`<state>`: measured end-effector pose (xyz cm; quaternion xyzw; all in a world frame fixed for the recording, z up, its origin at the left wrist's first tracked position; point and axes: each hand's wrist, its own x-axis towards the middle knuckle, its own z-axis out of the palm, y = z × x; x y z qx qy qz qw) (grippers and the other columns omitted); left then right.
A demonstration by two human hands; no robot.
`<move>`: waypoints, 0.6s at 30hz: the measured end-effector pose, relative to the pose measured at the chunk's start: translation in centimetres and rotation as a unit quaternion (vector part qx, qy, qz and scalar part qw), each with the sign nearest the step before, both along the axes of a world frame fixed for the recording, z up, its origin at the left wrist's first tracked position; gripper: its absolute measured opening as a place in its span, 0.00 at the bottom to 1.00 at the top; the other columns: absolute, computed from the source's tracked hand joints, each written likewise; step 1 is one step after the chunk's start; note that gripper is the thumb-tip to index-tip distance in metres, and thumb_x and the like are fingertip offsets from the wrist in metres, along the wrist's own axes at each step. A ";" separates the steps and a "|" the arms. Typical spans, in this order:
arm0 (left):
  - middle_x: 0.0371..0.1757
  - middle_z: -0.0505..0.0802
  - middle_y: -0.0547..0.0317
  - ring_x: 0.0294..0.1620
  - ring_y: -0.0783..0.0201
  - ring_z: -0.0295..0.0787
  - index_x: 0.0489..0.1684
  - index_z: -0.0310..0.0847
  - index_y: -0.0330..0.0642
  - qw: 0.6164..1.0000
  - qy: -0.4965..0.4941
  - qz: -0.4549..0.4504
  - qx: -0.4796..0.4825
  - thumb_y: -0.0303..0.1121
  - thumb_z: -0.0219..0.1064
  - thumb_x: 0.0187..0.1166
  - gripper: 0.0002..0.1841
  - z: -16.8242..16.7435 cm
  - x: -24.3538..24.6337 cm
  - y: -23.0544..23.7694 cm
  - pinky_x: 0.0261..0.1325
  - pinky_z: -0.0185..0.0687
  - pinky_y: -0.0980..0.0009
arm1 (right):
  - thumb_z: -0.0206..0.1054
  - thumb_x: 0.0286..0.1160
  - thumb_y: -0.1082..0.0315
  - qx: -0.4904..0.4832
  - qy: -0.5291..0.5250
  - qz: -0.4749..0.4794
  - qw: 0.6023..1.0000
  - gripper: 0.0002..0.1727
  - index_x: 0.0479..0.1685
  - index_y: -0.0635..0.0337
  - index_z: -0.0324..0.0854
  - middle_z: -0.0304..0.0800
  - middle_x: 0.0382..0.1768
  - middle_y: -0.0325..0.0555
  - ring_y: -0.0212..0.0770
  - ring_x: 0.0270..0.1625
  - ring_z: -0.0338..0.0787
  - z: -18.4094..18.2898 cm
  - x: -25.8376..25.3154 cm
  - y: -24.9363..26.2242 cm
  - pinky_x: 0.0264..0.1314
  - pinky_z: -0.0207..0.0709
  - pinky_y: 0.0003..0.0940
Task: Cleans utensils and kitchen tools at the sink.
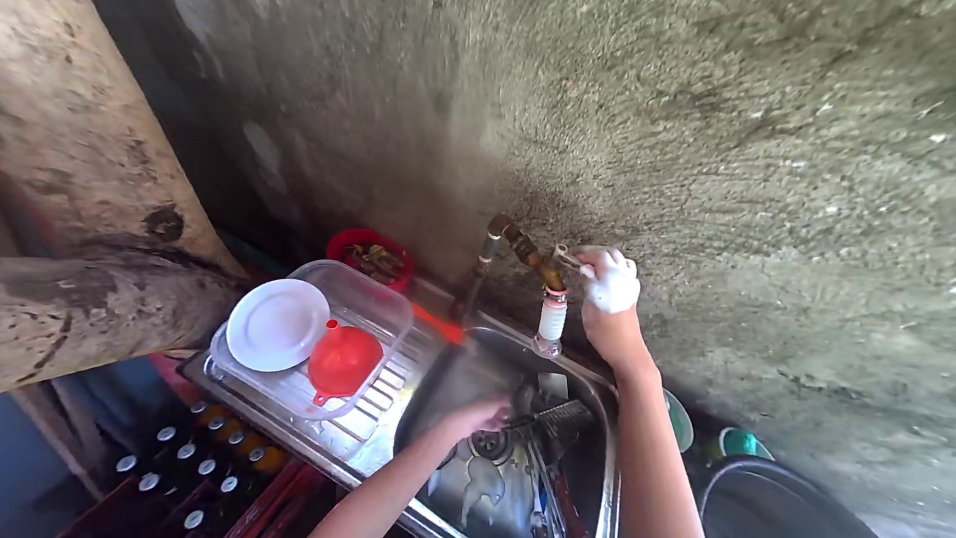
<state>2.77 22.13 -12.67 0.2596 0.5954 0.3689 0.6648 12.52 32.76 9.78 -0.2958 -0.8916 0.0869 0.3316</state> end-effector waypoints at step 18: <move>0.36 0.82 0.55 0.31 0.65 0.80 0.52 0.74 0.40 0.885 -0.300 0.352 -0.054 0.36 0.49 0.92 0.11 -0.8 0.7 2.5 0.33 0.79 0.72 | 0.38 0.97 0.65 -0.687 0.460 -0.162 0.539 0.15 0.46 0.60 0.68 0.72 0.25 0.37 0.26 0.21 0.74 -17.4 -3.6 -4.5 0.26 0.74 0.19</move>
